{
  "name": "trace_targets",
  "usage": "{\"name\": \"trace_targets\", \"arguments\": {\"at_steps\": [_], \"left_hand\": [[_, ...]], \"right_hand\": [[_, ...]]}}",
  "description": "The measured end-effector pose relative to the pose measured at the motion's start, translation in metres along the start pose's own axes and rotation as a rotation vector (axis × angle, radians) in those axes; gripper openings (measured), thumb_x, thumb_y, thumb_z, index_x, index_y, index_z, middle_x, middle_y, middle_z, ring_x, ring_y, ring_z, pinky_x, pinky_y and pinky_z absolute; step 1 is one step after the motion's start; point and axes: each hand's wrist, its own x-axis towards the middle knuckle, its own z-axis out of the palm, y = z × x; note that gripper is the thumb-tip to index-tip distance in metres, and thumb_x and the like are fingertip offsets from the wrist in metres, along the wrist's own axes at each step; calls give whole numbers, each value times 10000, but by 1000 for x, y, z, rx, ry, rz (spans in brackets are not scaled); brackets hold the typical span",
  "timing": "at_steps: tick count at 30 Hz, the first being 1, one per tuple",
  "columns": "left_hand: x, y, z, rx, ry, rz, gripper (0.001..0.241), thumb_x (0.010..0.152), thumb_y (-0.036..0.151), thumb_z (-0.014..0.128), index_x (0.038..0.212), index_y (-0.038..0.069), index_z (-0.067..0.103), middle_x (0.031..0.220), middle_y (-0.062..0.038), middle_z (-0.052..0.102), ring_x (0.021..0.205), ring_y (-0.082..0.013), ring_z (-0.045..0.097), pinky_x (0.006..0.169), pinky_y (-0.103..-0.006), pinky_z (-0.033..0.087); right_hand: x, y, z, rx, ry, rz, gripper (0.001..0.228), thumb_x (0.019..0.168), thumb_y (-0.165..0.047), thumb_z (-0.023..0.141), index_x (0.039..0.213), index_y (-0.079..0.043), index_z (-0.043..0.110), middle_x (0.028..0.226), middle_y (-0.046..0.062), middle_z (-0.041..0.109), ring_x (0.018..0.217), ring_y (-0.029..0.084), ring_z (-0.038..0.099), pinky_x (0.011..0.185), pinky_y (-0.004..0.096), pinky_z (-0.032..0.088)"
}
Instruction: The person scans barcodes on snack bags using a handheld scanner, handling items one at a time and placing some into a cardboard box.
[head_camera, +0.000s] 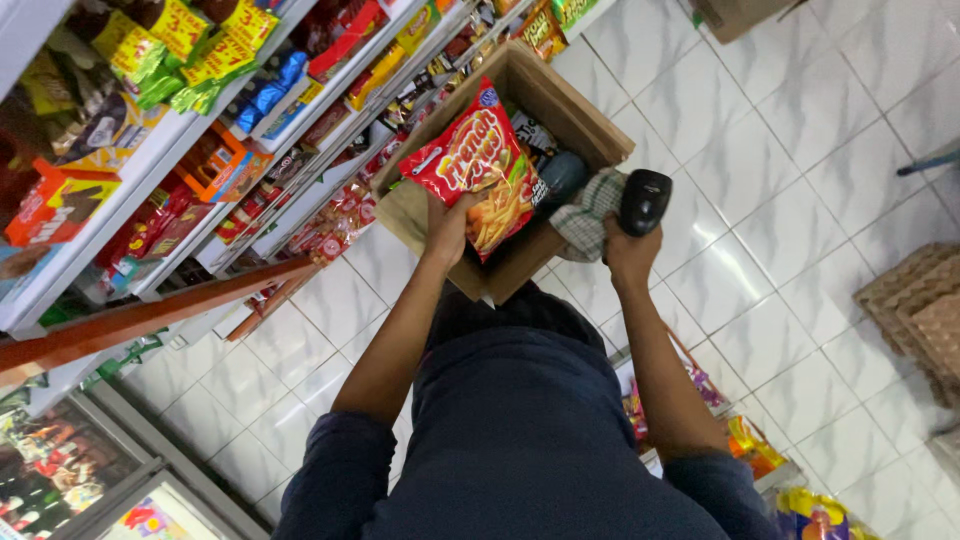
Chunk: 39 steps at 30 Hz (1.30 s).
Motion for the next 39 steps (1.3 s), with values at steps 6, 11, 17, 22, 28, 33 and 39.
{"name": "trace_targets", "arguments": {"at_steps": [6,11,17,22,28,33,39], "left_hand": [[7,-13,-7,150,-182,358,605,922,7,755,1435,68,441,1271,-72,658,1060,-151,657,858,-287,559],[-35,1,-1,236,-247,145,614,857,22,694,1418,39,444,1052,-120,664,796,-208,629,631,-363,487],[-66,36,-41,392,-297,472,597,887,27,773,1383,42,440,1226,-102,664,1118,-184,660,972,-358,530],[-61,44,-71,249,-231,497,443,1034,107,571,1440,69,398,1310,-61,611,1204,-150,588,1051,-331,466],[-78,61,-110,143,-129,515,404,1113,310,498,1411,37,482,1269,-62,623,1157,-151,580,1034,-328,471],[-100,62,-125,245,-153,559,422,1100,292,552,1429,38,480,1327,-76,588,1215,-166,556,1082,-341,444],[-105,52,-116,239,-182,578,476,1065,227,590,1471,30,438,1373,-88,577,1262,-181,543,1105,-348,430]], "right_hand": [[-41,-73,16,-112,-182,-539,181,948,-85,800,1036,16,677,941,50,706,831,145,636,760,317,544],[-78,-100,73,-175,-501,-794,482,731,-49,797,1178,4,624,959,123,726,829,229,715,759,336,549],[-107,-127,114,-272,-191,-825,324,794,-32,793,1099,-28,685,954,192,731,866,361,739,782,396,565],[-153,-127,129,-364,-381,-1052,380,770,-54,805,1098,-14,618,980,205,644,926,428,645,797,465,522],[-198,-115,130,-404,-502,-1102,461,690,-106,828,1075,-9,595,935,213,591,857,444,606,734,487,502],[-191,-122,140,-239,-347,-957,365,835,-49,755,1171,-31,614,1031,183,686,970,408,688,839,429,548],[-213,-112,149,-319,-363,-1004,415,752,-62,823,1101,-29,600,991,202,657,941,436,654,809,446,529]]}}
